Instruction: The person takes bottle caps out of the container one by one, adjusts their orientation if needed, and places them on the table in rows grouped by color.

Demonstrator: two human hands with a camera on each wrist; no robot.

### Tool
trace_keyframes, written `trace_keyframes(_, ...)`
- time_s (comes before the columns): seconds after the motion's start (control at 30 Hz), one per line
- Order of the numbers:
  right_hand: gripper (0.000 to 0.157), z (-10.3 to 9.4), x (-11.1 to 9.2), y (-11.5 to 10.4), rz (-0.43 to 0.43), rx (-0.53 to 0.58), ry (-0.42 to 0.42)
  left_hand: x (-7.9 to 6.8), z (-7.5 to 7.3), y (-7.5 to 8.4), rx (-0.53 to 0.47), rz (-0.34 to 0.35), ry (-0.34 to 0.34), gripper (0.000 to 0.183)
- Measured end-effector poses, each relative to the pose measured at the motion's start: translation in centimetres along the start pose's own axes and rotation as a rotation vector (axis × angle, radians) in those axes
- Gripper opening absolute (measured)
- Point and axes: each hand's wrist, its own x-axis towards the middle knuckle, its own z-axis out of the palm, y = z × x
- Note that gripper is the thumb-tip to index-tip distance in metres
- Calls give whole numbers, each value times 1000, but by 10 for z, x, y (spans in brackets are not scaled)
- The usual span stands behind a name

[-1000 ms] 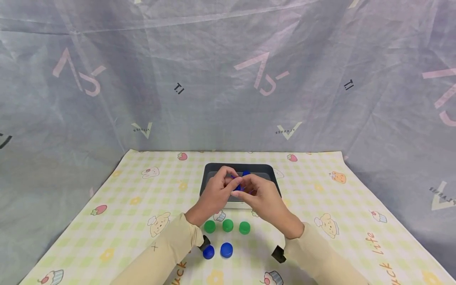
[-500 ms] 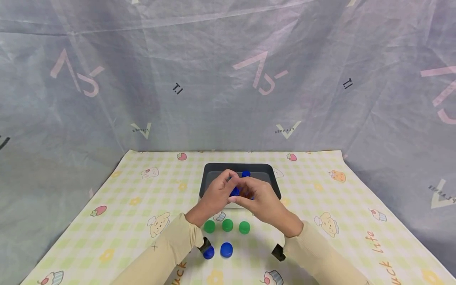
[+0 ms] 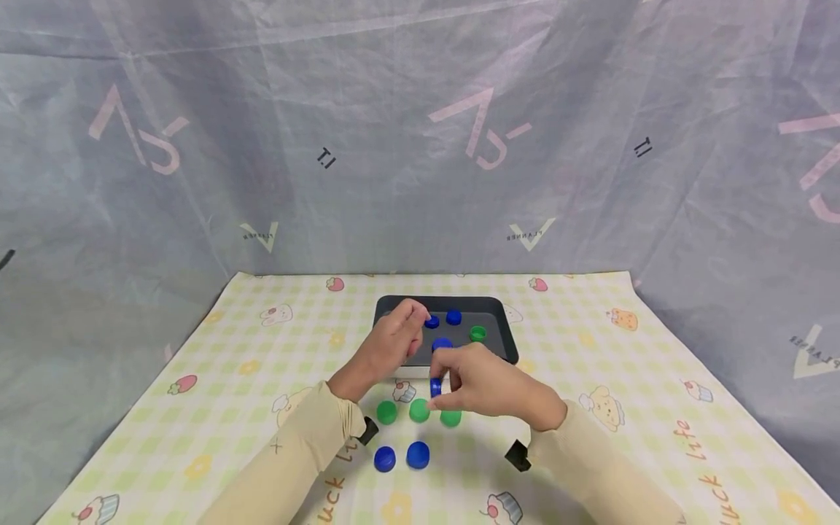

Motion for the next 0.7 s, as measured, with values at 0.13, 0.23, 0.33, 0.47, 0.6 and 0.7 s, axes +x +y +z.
trace_keyframes(0.13,18,1,0,2,61,-102,-203,0,-1,-2,16,-10,-7,30)
trace_keyframes(0.23,23,6,-2,-2,155,-209,-286,1,-1,-2,64,-10,-11,30)
trace_keyframes(0.33,30,15,-4,-8,272,-313,-368,2,-2,-1,140,-16,-11,29)
trace_keyframes(0.47,35,27,-6,-14,360,-380,-447,1,-3,-1,233,-23,-17,21)
trace_keyframes(0.6,36,37,-5,-13,381,-412,-464,1,-4,-4,288,-19,-25,16)
trace_keyframes(0.7,36,43,-4,-11,392,-430,-490,0,-5,-5,312,-27,-36,15)
